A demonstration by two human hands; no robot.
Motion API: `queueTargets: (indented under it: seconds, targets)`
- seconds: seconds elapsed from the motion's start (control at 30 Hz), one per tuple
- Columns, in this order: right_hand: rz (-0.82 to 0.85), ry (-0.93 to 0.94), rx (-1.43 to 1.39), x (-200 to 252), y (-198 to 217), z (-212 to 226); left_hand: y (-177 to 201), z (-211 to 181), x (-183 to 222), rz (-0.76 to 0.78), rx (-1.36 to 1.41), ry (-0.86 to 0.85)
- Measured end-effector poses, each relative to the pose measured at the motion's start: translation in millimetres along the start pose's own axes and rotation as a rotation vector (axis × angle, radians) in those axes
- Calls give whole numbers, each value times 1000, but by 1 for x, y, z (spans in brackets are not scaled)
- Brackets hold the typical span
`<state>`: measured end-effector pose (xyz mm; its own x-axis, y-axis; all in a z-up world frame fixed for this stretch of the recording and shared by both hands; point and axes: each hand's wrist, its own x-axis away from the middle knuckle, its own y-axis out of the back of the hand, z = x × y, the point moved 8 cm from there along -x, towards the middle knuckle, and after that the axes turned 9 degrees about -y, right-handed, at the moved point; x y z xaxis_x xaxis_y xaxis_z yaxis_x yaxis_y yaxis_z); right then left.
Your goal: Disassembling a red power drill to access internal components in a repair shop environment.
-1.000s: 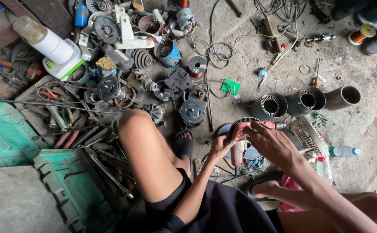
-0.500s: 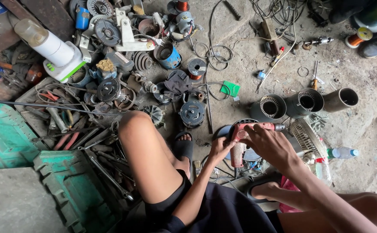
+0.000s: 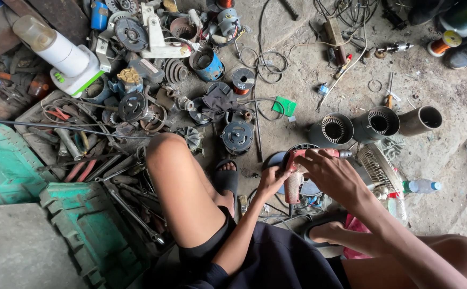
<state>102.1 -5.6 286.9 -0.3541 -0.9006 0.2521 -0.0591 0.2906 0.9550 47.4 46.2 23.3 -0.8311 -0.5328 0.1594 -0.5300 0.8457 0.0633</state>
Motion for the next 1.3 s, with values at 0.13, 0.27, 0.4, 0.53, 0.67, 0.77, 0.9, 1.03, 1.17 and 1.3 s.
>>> queueTargets:
  seconds: [0.13,0.27,0.4,0.53,0.67,0.77,0.9,1.03,1.17,1.3]
  targets:
    - [-64,-80,31,-8,-23,-14,-2,10,-5,0,16,-4]
    - [-10,-24,-31,-4,-26,-10,-2,12,-5,3,24,-1]
    - [-47,-91,-47,-8,-40,-15,-4,21,-6,3,13,-10]
    - [7,9,-75,-2,-18,-1,-7,32,-9,-6,20,-7]
    - [-42,-81,-32,-4,-49,-20,-5,25,-10,0,9,-10]
    - [-10,-32,-28,-3,-35,-8,-2,28,-8,-5,21,-1]
    - [-189,-68,12,6,-40,-16,0,13,-1,-2,21,-4]
    - [-102,52,-134,6,-25,-7,-6,26,7,17,16,23]
    - [-68,-35,-41,-1,-42,-25,-2,22,-2,-5,-3,-11]
    - [6,19,-8,2,-8,-14,-4,27,-3,2,-1,-11]
